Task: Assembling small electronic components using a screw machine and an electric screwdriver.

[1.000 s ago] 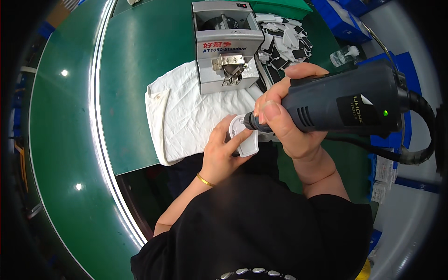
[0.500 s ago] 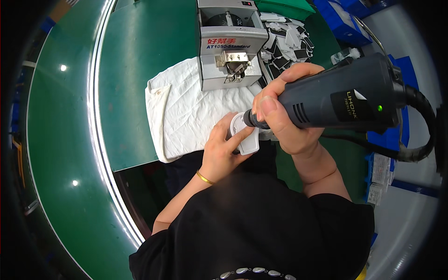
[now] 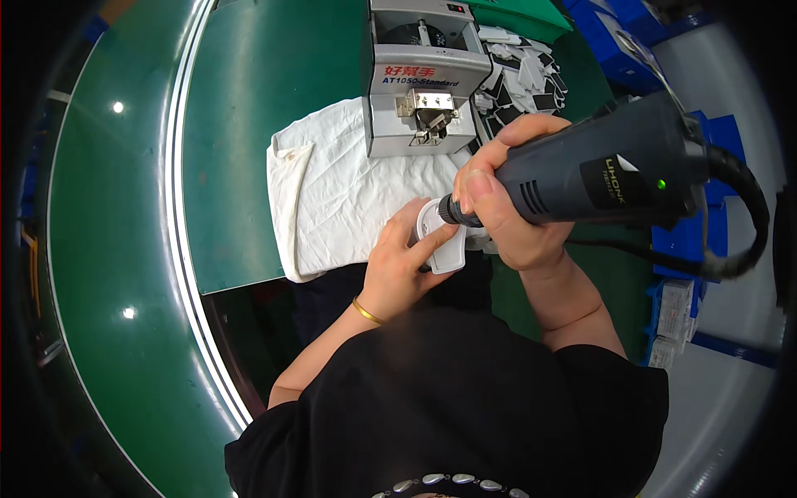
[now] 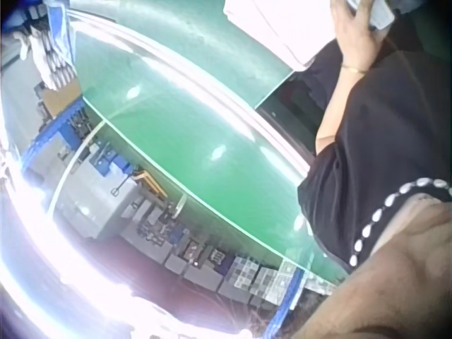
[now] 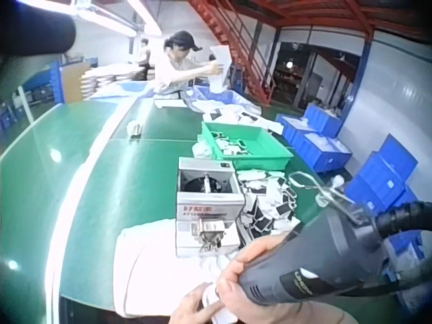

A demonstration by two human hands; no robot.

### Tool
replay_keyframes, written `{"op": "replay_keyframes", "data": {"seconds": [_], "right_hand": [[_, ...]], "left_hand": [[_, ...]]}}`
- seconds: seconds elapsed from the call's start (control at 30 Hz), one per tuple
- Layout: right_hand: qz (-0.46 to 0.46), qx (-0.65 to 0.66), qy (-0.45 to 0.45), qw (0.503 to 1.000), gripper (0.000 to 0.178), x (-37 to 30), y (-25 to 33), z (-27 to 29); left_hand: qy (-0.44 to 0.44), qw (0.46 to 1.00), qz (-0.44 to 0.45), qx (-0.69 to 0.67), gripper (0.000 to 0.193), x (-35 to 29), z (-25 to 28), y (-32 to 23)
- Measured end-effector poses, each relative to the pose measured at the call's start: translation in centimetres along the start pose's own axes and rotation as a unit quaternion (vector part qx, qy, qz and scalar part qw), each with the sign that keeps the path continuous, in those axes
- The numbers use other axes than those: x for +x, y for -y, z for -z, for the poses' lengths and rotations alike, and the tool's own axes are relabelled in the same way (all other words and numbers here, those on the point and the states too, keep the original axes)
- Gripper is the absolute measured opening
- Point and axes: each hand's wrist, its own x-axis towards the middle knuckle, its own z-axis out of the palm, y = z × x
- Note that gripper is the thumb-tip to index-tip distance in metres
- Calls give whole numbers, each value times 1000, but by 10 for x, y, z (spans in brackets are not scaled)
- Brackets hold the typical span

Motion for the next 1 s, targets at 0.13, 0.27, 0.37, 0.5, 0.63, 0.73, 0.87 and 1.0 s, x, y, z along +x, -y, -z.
{"op": "replay_keyframes", "data": {"seconds": [0.13,0.27,0.37,0.5,0.63,0.73,0.87,1.0], "right_hand": [[-35,25,-8,999,49,7,1,14],[-71,107,-224,966,53,16,-16,63],[-188,7,-345,920,37,21,-53,131],[-333,-60,-357,871,27,-13,-126,227],[-390,-102,-410,818,27,-39,-180,273],[-402,-153,-404,808,30,-22,-208,279],[-342,-174,-326,864,28,-13,-242,285],[-276,-124,-320,898,37,-27,-252,298]], "left_hand": [[3,1000,-10,-6,69,1,-4,-1],[15,996,-56,63,63,4,4,-16],[33,978,-149,142,48,3,6,-14],[158,969,-146,124,43,19,24,-23],[236,957,-95,141,43,29,55,-30],[177,956,-118,201,42,24,64,-17],[78,986,-24,144,41,19,81,-12],[-165,971,159,70,44,7,122,14]]}}
